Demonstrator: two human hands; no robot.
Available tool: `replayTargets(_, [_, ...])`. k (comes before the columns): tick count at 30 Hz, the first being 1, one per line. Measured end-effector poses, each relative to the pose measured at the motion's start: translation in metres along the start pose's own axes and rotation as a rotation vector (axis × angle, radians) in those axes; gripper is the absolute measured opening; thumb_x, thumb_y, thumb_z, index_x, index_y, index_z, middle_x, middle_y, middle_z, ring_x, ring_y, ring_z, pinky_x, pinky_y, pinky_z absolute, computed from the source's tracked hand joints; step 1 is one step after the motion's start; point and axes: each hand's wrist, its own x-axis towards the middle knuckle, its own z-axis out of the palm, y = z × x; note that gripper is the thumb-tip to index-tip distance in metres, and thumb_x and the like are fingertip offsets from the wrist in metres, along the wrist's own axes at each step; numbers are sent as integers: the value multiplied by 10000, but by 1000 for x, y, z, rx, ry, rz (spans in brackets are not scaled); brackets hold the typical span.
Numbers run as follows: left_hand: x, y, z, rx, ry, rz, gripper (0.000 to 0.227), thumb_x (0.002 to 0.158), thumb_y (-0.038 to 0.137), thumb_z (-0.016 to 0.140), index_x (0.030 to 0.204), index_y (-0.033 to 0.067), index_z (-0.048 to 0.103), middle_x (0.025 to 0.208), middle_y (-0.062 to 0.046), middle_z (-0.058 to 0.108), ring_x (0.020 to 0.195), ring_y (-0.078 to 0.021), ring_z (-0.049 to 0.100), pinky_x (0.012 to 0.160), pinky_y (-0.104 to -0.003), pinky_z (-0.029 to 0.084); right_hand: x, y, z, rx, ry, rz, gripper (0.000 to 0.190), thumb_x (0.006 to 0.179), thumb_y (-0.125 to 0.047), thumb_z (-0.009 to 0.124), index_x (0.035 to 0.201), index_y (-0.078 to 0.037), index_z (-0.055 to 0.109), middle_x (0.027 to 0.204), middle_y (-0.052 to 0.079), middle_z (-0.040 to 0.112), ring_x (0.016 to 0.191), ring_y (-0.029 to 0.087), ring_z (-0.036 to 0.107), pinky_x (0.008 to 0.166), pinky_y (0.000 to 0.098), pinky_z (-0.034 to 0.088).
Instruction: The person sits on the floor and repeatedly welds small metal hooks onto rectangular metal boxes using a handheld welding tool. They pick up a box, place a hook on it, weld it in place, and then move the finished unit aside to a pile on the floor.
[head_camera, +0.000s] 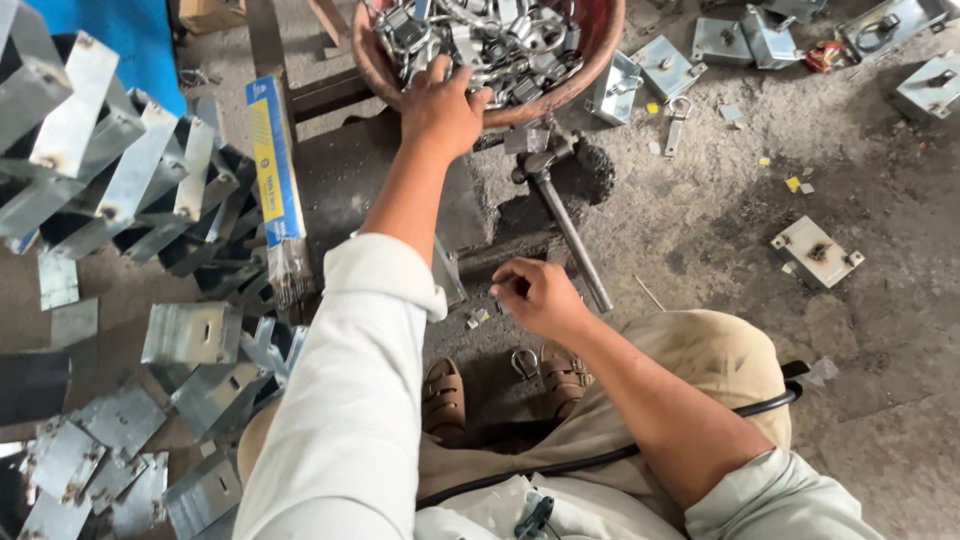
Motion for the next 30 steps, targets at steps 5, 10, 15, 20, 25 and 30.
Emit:
replayTargets(5, [22, 7, -24, -43, -287, -152, 560, 941, 578, 682, 1191, 78, 662, 1312, -92, 562, 1220, -273, 556, 974, -436, 501, 4, 2, -8, -11, 21, -15, 187, 882, -163, 756, 985, -13, 715, 655, 40, 635, 580, 118, 564, 566, 315, 487])
replayTargets(10, [-18, 6, -48, -431, -291, -51, 513, 914, 520, 746, 1153, 76, 652, 1256, -86, 621, 996, -208, 674, 892, -354, 576, 5, -2, -17, -6, 78, 141, 254, 899, -172, 752, 1114, -40, 716, 678, 56, 624, 571, 118, 550, 542, 314, 455])
replayTargets(15, [-120, 1, -56, -1475, -525, -276, 507, 896, 499, 744, 1143, 74, 621, 1129, -129, 676, 1074, -211, 671, 954, -384, 598, 7, 6, -20, 172, 178, 86, 491, 942, -224, 728, 1361, -34, 554, 905, 35, 671, 725, 81, 630, 633, 242, 541])
replayTargets(20, [-190, -8, -68, -1573, -740, -596, 511, 890, 524, 664, 1173, 99, 632, 1180, -104, 686, 1068, -207, 653, 843, -410, 551, 7, 21, -18, 318, 231, 186, 510, 961, -231, 700, 1387, -14, 521, 946, 51, 661, 736, 89, 615, 621, 235, 531])
replayTargets(25, [-208, -20, -89, -1180, -345, -211, 390, 965, 353, 734, 1238, 83, 663, 1178, -150, 680, 1074, -201, 652, 937, -352, 548, 6, 43, -20, 351, 283, 57, 467, 977, -135, 699, 1392, 13, 543, 967, 37, 643, 773, 76, 594, 646, 229, 501])
replayTargets(30, [-218, -19, -105, -901, 19, 14, 242, 990, 247, 742, 945, 54, 603, 1239, -122, 710, 1013, -181, 744, 797, -302, 617, 5, 35, -19, 304, 333, 70, 441, 977, -100, 701, 1380, 19, 568, 970, 35, 643, 780, 80, 602, 633, 231, 484])
